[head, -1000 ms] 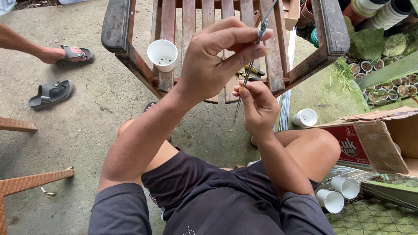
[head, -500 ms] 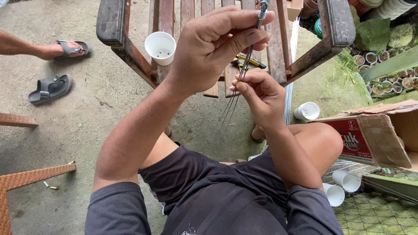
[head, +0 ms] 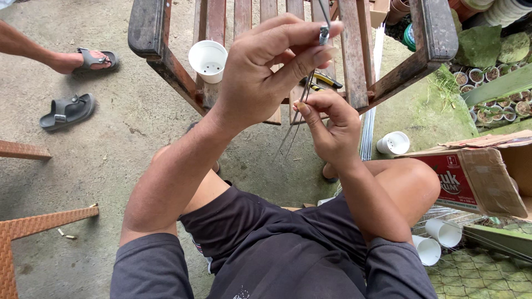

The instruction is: The person uses pliers to bend and secure metal wires into a white plastic cup, then removes the cup and bends the wires into hooks. They repeat this process with additional cups and wires, assembling multiple wire hanger units.

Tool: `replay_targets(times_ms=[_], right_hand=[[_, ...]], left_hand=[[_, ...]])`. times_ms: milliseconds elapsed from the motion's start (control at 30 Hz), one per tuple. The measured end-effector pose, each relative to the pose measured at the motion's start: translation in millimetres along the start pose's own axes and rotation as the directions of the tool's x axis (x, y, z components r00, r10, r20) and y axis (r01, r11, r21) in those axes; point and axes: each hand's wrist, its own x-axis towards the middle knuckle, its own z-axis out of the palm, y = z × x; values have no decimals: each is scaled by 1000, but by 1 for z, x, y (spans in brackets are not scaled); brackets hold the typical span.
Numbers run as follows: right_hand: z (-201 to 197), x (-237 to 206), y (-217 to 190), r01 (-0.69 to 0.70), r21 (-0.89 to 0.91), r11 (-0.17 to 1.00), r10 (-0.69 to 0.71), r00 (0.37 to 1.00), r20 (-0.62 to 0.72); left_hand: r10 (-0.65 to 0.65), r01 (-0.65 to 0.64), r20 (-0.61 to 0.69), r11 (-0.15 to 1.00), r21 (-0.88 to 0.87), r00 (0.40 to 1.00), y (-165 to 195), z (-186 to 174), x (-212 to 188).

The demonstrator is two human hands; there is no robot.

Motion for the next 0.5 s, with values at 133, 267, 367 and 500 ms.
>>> replay_targets(times_ms=[133,267,367,500], right_hand=[[2,6,-6,123,-167,978,-125,992,-2],[4,9,-10,173,-252,952,-174,985,17],[5,11,-12,168,-290,942,-167,986,28],[5,11,-12,163,-288,944,-158,987,44]], left_hand=[[34,-32,-22,996,79,999,0,-3,-1],[69,-59,-41,978,202,997,1,-6,-3],[68,-44,-81,961,275,994,1,-5,-5],[75,-36,-125,956,291,989,1,-9,-6]])
